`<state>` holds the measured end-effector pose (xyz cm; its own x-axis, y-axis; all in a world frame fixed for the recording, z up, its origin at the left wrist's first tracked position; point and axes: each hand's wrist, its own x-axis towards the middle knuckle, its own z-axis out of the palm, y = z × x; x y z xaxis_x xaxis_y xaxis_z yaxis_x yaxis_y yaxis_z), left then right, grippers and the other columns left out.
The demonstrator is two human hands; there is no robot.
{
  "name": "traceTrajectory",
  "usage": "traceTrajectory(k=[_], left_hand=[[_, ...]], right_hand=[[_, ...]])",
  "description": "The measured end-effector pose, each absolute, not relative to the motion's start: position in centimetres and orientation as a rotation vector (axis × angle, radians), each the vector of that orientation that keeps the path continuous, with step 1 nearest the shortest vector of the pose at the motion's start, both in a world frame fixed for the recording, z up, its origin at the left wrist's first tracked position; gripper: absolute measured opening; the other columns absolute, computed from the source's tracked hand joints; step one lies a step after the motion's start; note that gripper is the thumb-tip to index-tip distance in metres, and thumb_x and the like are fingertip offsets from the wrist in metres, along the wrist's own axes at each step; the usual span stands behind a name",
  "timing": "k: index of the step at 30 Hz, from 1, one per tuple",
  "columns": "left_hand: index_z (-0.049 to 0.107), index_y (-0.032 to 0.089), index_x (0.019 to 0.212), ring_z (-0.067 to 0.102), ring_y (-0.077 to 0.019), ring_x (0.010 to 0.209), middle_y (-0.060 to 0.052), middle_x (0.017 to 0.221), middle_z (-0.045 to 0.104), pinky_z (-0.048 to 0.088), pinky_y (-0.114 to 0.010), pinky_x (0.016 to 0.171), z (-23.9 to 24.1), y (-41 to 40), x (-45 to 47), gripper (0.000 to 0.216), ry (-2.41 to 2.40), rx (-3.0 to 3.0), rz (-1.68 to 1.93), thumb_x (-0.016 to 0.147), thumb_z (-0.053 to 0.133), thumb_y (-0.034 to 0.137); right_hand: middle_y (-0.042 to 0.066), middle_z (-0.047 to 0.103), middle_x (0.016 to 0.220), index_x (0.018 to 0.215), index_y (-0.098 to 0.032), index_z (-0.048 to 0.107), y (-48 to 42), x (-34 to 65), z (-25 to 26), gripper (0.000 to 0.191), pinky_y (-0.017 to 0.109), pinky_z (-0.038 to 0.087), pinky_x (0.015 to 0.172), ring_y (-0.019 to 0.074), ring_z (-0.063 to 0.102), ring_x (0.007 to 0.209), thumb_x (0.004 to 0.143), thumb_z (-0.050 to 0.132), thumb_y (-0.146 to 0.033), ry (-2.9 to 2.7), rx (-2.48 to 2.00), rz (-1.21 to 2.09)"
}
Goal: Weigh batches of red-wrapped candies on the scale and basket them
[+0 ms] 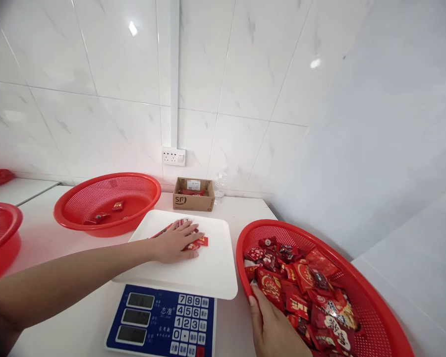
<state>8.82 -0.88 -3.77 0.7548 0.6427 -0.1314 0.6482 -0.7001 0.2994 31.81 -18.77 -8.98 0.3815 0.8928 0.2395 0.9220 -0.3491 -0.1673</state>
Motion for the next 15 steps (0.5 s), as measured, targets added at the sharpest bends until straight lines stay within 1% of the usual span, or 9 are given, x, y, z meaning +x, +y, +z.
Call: traceTrajectory(k=[2,5,7,8,10,11,13,15], left_hand=[[0.037,0.032,0.137,0.008,-0.0272,0.14,-0.005,0.15,0.028,0.004,-0.053,0.11,-2.9,-1.1,8.3,0.054,0.794,2.649,-0.08,0.086,0.041,0.049],[0.054,0.035,0.122,0.011,-0.0275,0.14,0.0,0.145,0.037,0.003,-0.054,0.11,-1.0,-0.7,7.0,0.043,0.518,2.583,-0.269,0.079,0.055,0.035],[0.061,0.034,0.112,0.011,-0.0282,0.14,0.001,0.143,0.04,0.003,-0.054,0.11,0.2,-0.3,6.0,0.037,0.482,2.5,-0.346,0.075,0.06,0.035],[0.062,0.033,0.111,0.011,-0.0281,0.14,0.001,0.144,0.039,0.004,-0.054,0.11,0.5,-0.3,5.5,0.036,0.511,2.471,-0.328,0.075,0.061,0.038],[0.055,0.031,0.12,0.008,-0.0277,0.14,-0.003,0.149,0.031,0.004,-0.053,0.11,0.4,-0.6,4.9,0.047,0.688,2.445,-0.199,0.077,0.057,0.051],[0.048,0.03,0.128,0.006,-0.0278,0.14,-0.005,0.151,0.025,0.004,-0.053,0.11,0.1,-1.0,4.8,0.056,0.827,2.438,-0.12,0.079,0.051,0.057],[0.029,0.027,0.141,0.003,-0.029,0.14,-0.01,0.154,0.014,0.005,-0.055,0.109,-1.2,-2.1,4.9,0.072,1.109,2.412,-0.017,0.081,0.036,0.067],[0.015,0.026,0.145,0.002,-0.03,0.14,-0.012,0.154,0.009,0.005,-0.058,0.108,-2.7,-3.2,5.3,0.078,1.25,2.413,-0.027,0.082,0.025,0.07]], right_hand=[[0.005,0.07,0.104,0.122,-0.03,0.06,-18.7,32.1,-8.8,0.048,0.031,0.055,0.066,0.0225,0.069,0.085,0.09,0.026,-0.045,-1.637,-2.369,-0.107],[0.005,0.07,0.103,0.12,-0.029,0.061,-18.6,32.6,-8.5,0.047,0.031,0.055,0.069,0.0222,0.069,0.086,0.09,0.028,-0.045,-1.693,-2.359,-0.044],[0.005,0.07,0.104,0.122,-0.029,0.06,-18.5,32.7,-8.4,0.048,0.032,0.055,0.071,0.0224,0.069,0.087,0.09,0.027,-0.044,-1.696,-2.364,-0.035],[0.005,0.07,0.105,0.123,-0.028,0.059,-18.5,32.7,-8.4,0.048,0.032,0.055,0.071,0.0224,0.069,0.087,0.091,0.027,-0.044,-1.697,-2.364,-0.034],[0.005,0.069,0.106,0.123,-0.028,0.059,-18.5,32.7,-8.5,0.048,0.032,0.055,0.072,0.0223,0.069,0.088,0.091,0.027,-0.044,-1.702,-2.359,-0.035],[0.005,0.069,0.106,0.123,-0.028,0.059,-18.5,32.8,-8.6,0.047,0.032,0.055,0.073,0.0222,0.069,0.088,0.091,0.028,-0.043,-1.707,-2.354,-0.039],[0.005,0.069,0.107,0.122,-0.027,0.06,-18.4,32.8,-8.7,0.047,0.031,0.055,0.074,0.0218,0.068,0.089,0.091,0.028,-0.043,-1.717,-2.349,-0.044],[0.004,0.068,0.109,0.122,-0.027,0.06,-18.3,33.0,-8.7,0.047,0.03,0.055,0.075,0.0215,0.068,0.092,0.091,0.028,-0.043,-1.722,-2.349,-0.043]])
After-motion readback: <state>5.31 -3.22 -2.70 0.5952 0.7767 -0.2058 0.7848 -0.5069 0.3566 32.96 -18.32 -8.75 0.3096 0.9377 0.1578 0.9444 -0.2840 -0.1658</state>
